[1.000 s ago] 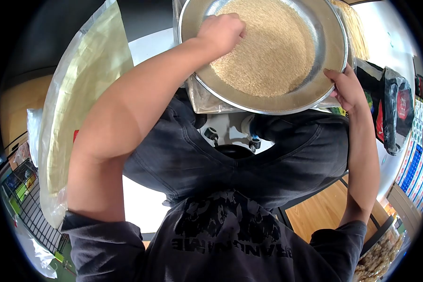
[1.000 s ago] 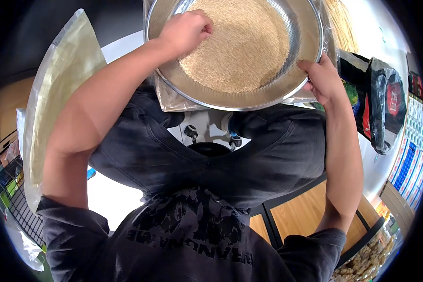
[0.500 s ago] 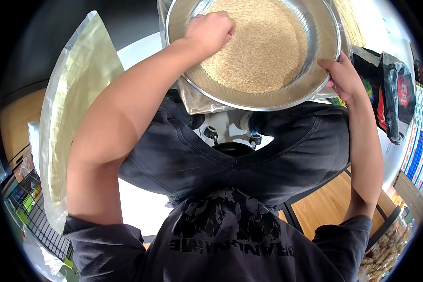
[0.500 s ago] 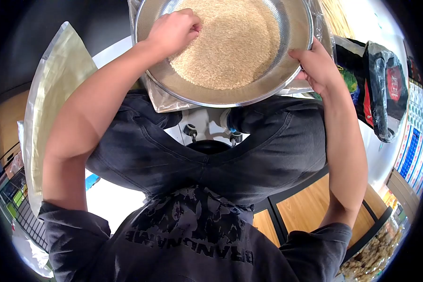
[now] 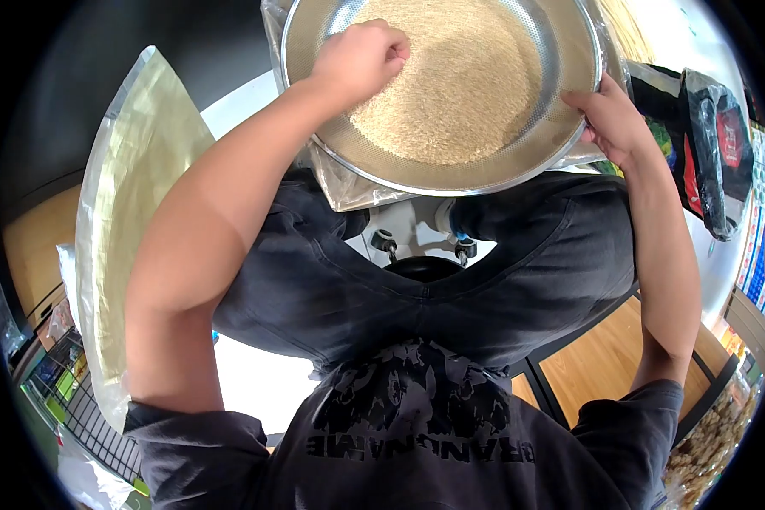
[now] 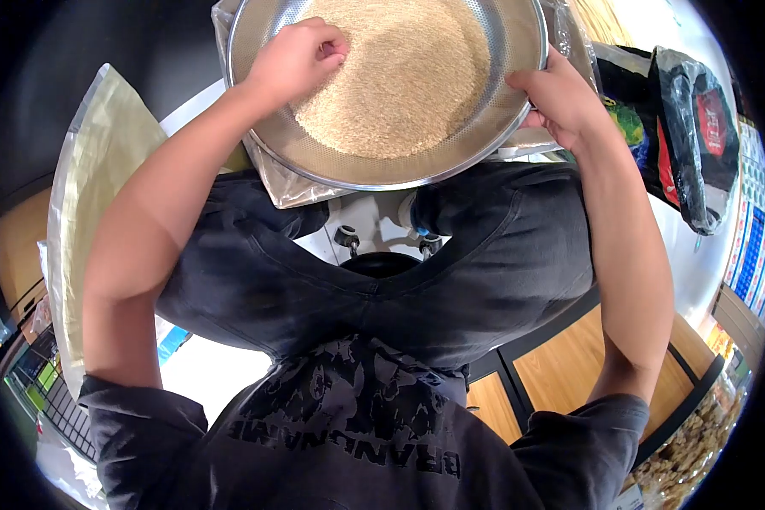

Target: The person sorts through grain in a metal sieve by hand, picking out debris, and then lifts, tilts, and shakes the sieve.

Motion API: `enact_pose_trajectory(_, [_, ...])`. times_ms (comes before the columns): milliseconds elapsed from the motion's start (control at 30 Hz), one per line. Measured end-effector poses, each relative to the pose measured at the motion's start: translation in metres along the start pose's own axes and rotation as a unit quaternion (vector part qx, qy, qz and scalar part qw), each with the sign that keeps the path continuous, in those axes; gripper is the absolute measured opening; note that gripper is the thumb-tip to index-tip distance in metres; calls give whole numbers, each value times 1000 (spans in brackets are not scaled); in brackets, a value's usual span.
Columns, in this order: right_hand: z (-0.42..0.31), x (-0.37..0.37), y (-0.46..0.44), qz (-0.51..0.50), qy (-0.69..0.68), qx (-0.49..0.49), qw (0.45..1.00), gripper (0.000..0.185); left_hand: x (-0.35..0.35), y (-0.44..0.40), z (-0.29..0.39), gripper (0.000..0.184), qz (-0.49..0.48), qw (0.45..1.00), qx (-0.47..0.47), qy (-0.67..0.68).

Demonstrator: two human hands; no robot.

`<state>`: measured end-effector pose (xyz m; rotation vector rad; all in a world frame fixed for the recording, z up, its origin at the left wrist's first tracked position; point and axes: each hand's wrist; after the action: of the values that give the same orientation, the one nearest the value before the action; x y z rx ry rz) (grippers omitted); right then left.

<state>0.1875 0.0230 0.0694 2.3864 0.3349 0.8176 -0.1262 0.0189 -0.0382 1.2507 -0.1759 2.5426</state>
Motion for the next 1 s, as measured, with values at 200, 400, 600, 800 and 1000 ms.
enact_pose_trajectory(200, [5,0,-2,-13,-38,19,999,52,19,0,27,18,-92,910,95,392])
enact_pose_trajectory(400, [8,-4,-3,4,-42,18,999,56,33,2,48,15,-151,783,88,597])
enact_pose_trajectory(600, [2,2,2,-23,-65,50,996,56,37,11,74,15,-158,729,81,661])
enact_pose_trajectory(800, [-1,5,-1,-43,-87,34,995,63,43,-76,152,22,-45,826,5,562])
enact_pose_trajectory(1000, [2,8,2,-39,-94,62,993,82,25,-165,221,25,59,990,-23,129])
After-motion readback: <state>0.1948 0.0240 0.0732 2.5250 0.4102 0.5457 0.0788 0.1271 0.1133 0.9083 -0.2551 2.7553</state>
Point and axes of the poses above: each hand's wrist, its own y-axis away from the middle knuckle, its own x-axis out of the back of the hand, z = x × y, and after that the axes turned 9 degrees about y, right-handed
